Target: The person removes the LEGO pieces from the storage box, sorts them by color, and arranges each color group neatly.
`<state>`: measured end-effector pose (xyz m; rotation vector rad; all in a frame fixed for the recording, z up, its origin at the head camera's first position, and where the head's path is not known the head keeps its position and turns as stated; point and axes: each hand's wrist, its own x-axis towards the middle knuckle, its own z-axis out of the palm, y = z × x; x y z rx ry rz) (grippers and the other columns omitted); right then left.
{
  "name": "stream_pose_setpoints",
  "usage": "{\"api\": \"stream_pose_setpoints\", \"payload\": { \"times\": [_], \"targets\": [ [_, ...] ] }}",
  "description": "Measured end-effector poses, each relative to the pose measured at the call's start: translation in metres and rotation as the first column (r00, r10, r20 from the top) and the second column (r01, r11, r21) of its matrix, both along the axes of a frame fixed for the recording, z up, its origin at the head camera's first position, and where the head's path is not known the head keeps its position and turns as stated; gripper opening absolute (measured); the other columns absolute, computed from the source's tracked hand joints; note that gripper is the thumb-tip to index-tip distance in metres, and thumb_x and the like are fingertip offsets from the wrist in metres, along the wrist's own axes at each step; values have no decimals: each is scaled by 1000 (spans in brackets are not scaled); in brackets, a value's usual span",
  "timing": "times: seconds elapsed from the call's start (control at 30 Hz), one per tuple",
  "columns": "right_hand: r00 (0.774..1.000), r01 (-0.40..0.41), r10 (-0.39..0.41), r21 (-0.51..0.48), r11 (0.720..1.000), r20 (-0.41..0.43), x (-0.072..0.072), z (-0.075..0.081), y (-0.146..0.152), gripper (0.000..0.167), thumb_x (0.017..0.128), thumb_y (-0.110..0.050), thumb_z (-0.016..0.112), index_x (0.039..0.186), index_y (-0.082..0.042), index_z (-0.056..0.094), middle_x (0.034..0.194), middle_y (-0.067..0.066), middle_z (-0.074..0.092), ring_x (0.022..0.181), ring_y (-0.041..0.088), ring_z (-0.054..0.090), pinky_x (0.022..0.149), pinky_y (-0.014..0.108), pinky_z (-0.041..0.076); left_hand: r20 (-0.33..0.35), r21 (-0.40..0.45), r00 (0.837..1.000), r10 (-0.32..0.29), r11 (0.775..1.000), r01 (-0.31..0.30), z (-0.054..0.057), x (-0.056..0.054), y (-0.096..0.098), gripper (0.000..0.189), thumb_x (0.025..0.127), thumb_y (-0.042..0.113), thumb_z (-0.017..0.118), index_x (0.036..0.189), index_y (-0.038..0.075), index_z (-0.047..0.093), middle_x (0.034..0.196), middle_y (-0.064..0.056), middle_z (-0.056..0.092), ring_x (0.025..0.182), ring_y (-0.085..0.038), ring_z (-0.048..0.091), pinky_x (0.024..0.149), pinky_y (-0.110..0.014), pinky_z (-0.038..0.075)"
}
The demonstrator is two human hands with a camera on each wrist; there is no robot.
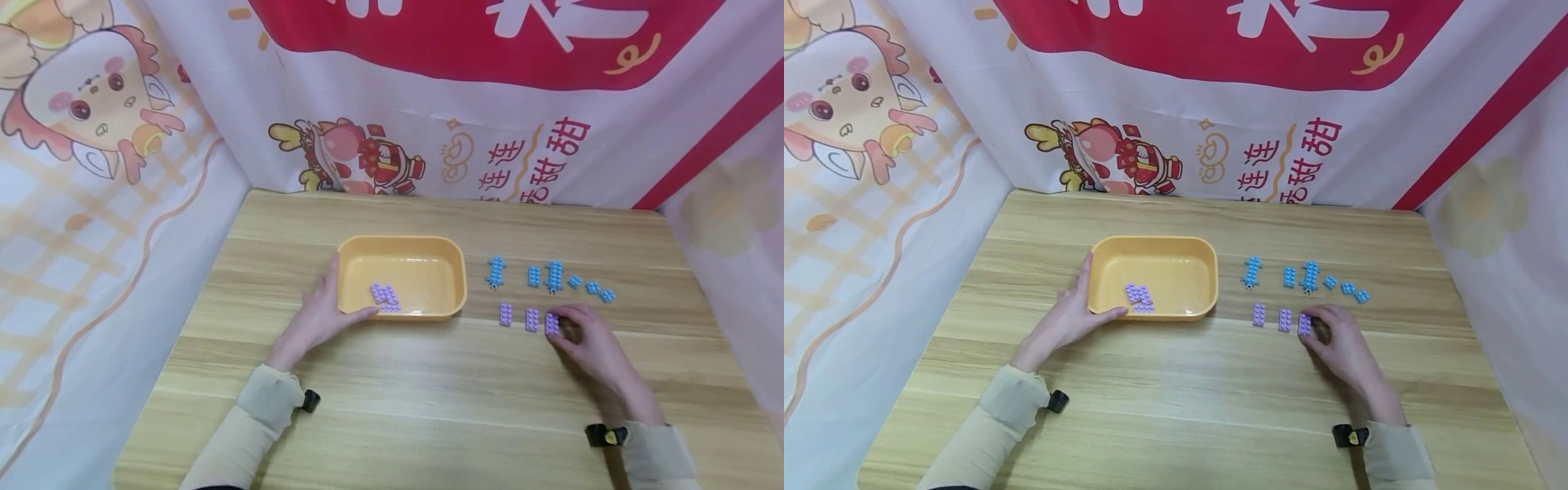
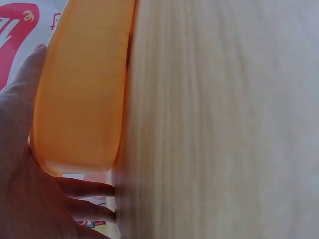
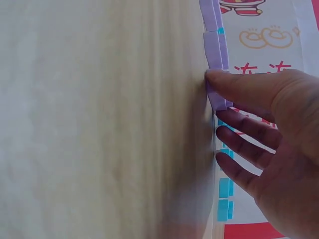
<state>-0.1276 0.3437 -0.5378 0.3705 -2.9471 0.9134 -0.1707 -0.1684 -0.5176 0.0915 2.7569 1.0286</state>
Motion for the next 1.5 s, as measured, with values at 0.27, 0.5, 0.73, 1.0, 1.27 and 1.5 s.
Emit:
{"api": "stream_pose_setpoints", "payload": {
  "times": [0.27, 0.5, 0.73, 1.0, 1.27, 1.5],
  "targets": [
    [1000, 3, -2, -30, 1000, 26, 1, 9, -3, 68, 90, -1, 87, 151, 5, 58, 141, 31, 65, 127, 52, 62, 107, 76, 51, -13, 2, 1000, -4, 1000, 4, 0, 0, 0, 146, 77, 89, 78, 174, 40, -20, 184, -15, 23, 170, -48, 21, 132, -84, 1],
    [988, -52, 40, -75, 996, -150, -13, 35, -31, 65, 89, 1, 88, 149, 1, 62, 139, 24, 69, 127, 43, 64, 104, 68, 54, -9, -11, 1000, -4, 1000, 4, 1, 1, 0, 149, 78, 89, 77, 176, 31, -18, 185, -19, 18, 171, -50, 13, 132, -83, 1],
    [975, -160, 136, -130, 979, -178, -33, 51, -72, 58, 91, -1, 87, 145, -2, 66, 140, 22, 71, 129, 43, 65, 110, 67, 53, -8, -22, 1000, -3, 1000, 2, -1, 0, 0, 148, 77, 91, 75, 173, 37, -23, 184, -19, 19, 170, -51, 14, 132, -83, 1],
    [965, -250, 232, -159, 955, -122, -54, 54, -115, 58, 92, -3, 87, 146, 0, 66, 146, 22, 69, 137, 43, 63, 116, 66, 54, -4, -25, 1000, 7, 1000, -7, -1, 1, -1, 150, 75, 94, 74, 174, 34, -22, 185, -20, 16, 171, -51, 10, 133, -81, -2],
    [949, -315, 305, -154, 937, -85, -61, 54, -146, 58, 94, -9, 87, 147, -2, 65, 151, 22, 65, 142, 44, 61, 119, 64, 54, -4, -8, 1000, 2, 1000, -2, -2, 1, 0, 151, 75, 92, 76, 176, 31, -19, 185, -20, 17, 171, -50, 13, 131, -84, -1],
    [941, -330, 319, -106, 938, -111, -68, 54, -166, 60, 92, -12, 89, 146, -3, 66, 149, 22, 68, 142, 42, 61, 124, 63, 49, -2, -9, 1000, 8, 1000, -8, -1, 0, 0, 150, 75, 94, 74, 176, 31, -18, 185, -20, 17, 171, -51, 11, 132, -83, 0]
  ]
}}
